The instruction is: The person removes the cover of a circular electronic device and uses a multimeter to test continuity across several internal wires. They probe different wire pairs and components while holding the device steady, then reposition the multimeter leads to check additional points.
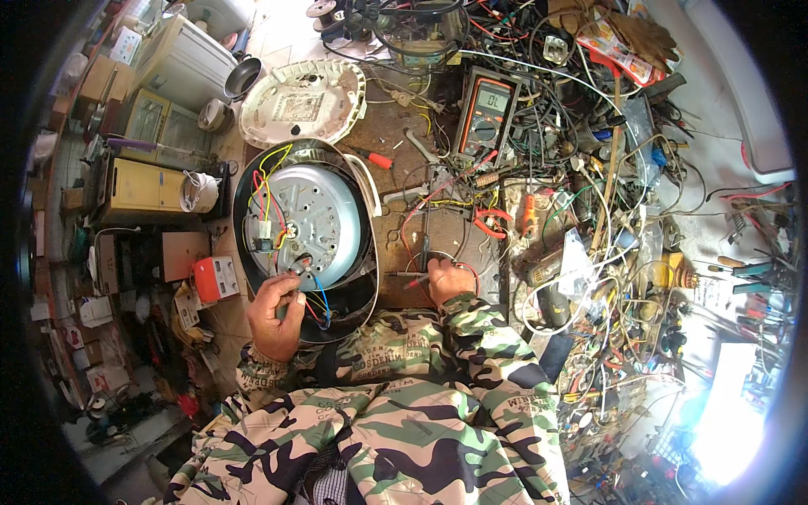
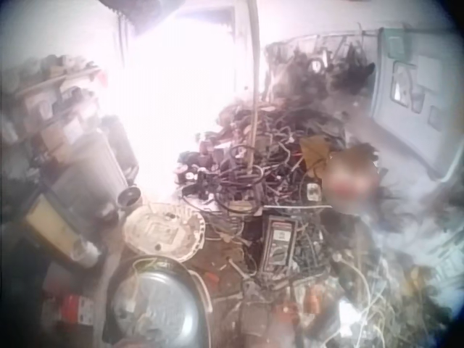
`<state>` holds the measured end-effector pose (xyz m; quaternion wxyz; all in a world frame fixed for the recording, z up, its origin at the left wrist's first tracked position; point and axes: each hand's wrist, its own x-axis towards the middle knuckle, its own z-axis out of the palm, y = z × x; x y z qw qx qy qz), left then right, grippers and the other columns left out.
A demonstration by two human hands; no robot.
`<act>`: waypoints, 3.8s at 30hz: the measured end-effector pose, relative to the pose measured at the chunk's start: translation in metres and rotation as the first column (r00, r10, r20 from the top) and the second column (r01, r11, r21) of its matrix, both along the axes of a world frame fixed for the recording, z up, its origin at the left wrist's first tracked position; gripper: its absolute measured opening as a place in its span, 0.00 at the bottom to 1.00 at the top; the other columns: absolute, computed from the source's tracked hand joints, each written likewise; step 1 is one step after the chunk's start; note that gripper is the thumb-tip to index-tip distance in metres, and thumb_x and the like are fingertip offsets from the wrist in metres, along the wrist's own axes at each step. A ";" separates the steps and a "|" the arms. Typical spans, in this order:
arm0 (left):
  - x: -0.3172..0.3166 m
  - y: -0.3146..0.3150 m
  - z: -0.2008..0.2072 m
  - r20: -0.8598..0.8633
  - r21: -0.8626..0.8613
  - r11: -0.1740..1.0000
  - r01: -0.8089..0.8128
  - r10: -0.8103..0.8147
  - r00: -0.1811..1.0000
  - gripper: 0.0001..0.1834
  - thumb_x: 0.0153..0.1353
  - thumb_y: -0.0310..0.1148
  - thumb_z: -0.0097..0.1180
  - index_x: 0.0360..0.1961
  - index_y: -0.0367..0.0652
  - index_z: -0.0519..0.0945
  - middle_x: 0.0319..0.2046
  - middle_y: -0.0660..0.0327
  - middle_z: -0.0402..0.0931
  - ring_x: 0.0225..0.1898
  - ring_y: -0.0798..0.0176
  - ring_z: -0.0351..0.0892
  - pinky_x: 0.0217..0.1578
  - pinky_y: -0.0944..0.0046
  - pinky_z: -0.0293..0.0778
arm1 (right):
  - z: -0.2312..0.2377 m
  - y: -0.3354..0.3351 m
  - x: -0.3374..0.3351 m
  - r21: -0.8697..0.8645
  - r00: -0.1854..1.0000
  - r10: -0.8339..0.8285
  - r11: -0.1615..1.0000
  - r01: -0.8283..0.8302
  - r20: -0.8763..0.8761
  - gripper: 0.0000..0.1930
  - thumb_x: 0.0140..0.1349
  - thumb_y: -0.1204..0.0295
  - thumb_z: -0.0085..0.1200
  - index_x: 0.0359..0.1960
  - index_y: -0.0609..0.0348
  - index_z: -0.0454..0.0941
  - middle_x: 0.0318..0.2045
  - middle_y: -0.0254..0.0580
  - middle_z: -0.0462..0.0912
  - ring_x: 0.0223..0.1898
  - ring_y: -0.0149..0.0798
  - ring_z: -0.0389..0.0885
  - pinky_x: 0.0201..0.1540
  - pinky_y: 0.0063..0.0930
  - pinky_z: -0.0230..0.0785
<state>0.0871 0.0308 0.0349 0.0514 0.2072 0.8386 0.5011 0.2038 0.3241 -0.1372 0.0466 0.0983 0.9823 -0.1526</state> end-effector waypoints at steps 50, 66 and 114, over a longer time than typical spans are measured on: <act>0.015 -0.102 0.019 0.041 0.078 0.752 0.655 -0.659 0.751 0.08 0.62 0.33 0.62 0.41 0.42 0.83 0.38 0.58 0.77 0.40 0.48 0.75 0.42 0.54 0.73 | 0.196 -0.228 0.034 -0.979 0.938 -0.328 0.124 0.162 0.114 0.18 0.72 0.64 0.53 0.53 0.66 0.81 0.38 0.39 0.78 0.33 0.27 0.73 0.37 0.23 0.67; -0.020 -0.144 0.023 -0.218 -0.181 0.943 0.280 -0.316 0.923 0.13 0.52 0.21 0.64 0.41 0.40 0.81 0.38 0.56 0.74 0.37 0.52 0.80 0.37 0.59 0.77 | 0.181 -0.235 0.072 -0.964 0.681 -0.711 -0.265 -0.028 0.175 0.10 0.54 0.85 0.63 0.31 0.63 0.72 0.23 0.41 0.76 0.18 0.34 0.75 0.22 0.27 0.73; -0.091 -0.055 0.033 0.119 0.080 0.979 0.190 -0.199 0.973 0.29 0.55 0.32 0.67 0.59 0.40 0.74 0.47 0.49 0.77 0.46 0.50 0.81 0.50 0.55 0.77 | 0.170 -0.228 -0.029 -0.995 0.720 -0.689 0.100 -0.013 -0.079 0.12 0.70 0.66 0.56 0.41 0.64 0.81 0.29 0.35 0.82 0.28 0.24 0.76 0.31 0.19 0.70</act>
